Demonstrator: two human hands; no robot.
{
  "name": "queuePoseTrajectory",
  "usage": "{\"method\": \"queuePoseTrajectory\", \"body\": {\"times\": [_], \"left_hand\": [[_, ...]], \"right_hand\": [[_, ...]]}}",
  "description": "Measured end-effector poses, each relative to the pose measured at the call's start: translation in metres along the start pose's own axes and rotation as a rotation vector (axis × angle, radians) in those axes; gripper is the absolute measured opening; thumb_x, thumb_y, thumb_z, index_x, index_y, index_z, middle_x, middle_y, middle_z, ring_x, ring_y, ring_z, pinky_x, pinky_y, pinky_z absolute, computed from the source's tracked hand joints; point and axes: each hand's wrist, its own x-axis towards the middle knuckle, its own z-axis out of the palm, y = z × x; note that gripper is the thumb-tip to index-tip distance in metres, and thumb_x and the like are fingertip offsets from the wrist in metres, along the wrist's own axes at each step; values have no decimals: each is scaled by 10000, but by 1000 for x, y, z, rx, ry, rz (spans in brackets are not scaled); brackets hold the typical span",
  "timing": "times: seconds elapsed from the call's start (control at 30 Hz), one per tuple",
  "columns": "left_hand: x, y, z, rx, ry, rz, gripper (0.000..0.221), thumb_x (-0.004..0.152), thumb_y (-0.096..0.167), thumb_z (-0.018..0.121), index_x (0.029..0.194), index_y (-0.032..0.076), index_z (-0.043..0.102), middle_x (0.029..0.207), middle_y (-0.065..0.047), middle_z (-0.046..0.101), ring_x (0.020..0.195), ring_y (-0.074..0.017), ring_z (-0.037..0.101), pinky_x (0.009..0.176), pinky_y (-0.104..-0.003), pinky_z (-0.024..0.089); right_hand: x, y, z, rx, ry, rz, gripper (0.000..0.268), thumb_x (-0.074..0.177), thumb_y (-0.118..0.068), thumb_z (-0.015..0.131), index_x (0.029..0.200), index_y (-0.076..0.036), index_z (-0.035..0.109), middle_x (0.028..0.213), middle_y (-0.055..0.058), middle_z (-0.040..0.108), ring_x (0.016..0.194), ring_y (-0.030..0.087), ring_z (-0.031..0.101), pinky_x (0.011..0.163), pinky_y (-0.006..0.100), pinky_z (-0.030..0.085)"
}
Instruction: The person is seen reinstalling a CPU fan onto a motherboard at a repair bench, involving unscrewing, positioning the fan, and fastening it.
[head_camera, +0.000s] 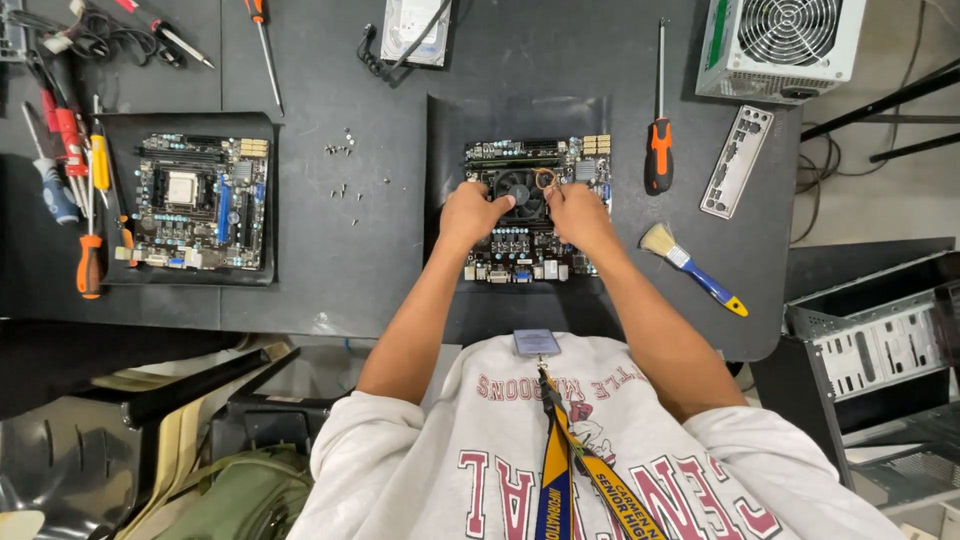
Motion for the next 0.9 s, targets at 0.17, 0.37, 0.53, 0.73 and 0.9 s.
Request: {"method": "queuePoseTrajectory", "body": {"times": [0.17, 0.37, 0.53, 0.73, 0.9], "left_hand": [[-4, 9, -1, 7, 30, 0, 572, 980, 336, 654, 1317, -123, 597, 880, -240, 721, 682, -276, 752, 543, -393, 611], [-22, 3, -7, -354, 69, -33, 419, 1015, 203, 541, 1258, -122, 645, 902, -253, 735, 715, -277, 778, 619, -365, 664], [-16, -2, -5, -334, 85, -7, 372, 1011, 148, 551, 1241, -128, 650, 959, -248, 739, 724, -288, 783, 596, -366, 697], [-11, -1, -10, -418, 79, -70, 386, 974, 137, 619, 1224, -155, 647, 872, -232, 726, 677, -278, 772, 569, -365, 678], [11, -20, -7, -358, 38, -64, 321, 952, 169, 653, 1136, -91, 700, 686, -154, 685, 497, -183, 690, 478, -278, 622]], "right_hand": [[3, 3, 1, -10, 26, -56, 445, 1098, -185, 379, 1031, 117, 698, 590, 172, 661, 472, 211, 663, 439, 320, 529], [-14, -10, -4, 172, 25, 66, 516, 1088, -349, 489, 1170, 128, 670, 713, 209, 717, 561, 211, 721, 494, 322, 595], [-21, -21, -5, 212, 71, 96, 498, 1063, -343, 538, 1222, 113, 662, 772, 207, 737, 603, 210, 738, 522, 313, 613], [-23, -22, -3, 209, 103, 67, 489, 1049, -283, 562, 1260, 150, 644, 888, 263, 733, 732, 268, 755, 520, 322, 629], [-13, -5, 9, -3, 158, -12, 459, 1057, -314, 557, 1228, 86, 705, 917, 257, 737, 902, 419, 741, 670, 517, 623]]}}
